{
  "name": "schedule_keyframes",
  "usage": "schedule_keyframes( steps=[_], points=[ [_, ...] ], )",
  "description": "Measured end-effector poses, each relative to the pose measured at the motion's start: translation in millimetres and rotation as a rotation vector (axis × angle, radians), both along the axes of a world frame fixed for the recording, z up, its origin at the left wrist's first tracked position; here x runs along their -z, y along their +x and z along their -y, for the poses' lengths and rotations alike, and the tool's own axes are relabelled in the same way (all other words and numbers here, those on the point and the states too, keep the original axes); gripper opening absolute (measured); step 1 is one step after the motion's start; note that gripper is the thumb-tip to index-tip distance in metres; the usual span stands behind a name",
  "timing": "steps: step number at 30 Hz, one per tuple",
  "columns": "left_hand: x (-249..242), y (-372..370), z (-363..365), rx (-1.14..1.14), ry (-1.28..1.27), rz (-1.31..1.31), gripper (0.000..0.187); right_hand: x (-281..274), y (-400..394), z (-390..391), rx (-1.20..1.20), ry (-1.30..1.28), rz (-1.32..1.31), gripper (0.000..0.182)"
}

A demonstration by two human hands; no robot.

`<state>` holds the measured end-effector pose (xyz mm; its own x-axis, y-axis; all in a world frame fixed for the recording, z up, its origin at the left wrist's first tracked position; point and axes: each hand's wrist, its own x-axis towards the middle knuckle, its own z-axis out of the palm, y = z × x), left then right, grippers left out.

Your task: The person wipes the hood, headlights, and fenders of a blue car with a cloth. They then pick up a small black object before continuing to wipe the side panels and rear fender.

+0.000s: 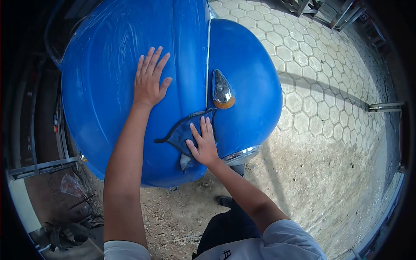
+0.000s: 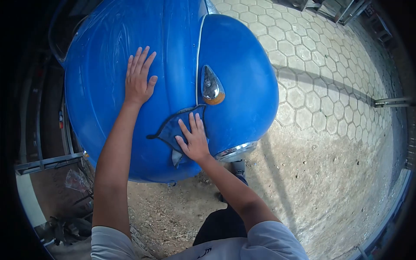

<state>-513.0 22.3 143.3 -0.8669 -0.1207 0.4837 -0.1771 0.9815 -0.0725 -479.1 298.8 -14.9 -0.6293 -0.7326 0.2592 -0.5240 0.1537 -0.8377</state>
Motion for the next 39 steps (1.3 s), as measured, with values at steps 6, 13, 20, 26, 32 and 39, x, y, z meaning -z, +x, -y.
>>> schedule_keyframes(
  steps=[6, 13, 20, 26, 32, 39],
  points=[
    [8, 6, 9, -0.051, 0.132, -0.240, 0.092, -93, -102, 108, 0.097, 0.063, -0.176, 0.055],
    [0, 5, 4, -0.112, 0.246, -0.199, 0.105, -136, -190, 240, 0.298, 0.079, -0.441, 0.054],
    [-2, 7, 0, -0.052, 0.351, -0.052, 0.084, -112, -153, 191, 0.216, 0.172, -0.442, 0.055],
    [-14, 67, -58, -0.248, 0.349, 0.013, 0.070, -105, -100, 107, -0.017, 0.317, -0.592, 0.056],
    [-29, 159, -97, -0.792, 0.587, 0.139, 0.067, -112, -12, 73, -0.454, 0.399, -0.654, 0.058],
    [10, 185, -83, -0.804, 0.359, -0.018, 0.067, -108, 22, 115, -0.291, 0.414, -0.654, 0.066]
  ],
)
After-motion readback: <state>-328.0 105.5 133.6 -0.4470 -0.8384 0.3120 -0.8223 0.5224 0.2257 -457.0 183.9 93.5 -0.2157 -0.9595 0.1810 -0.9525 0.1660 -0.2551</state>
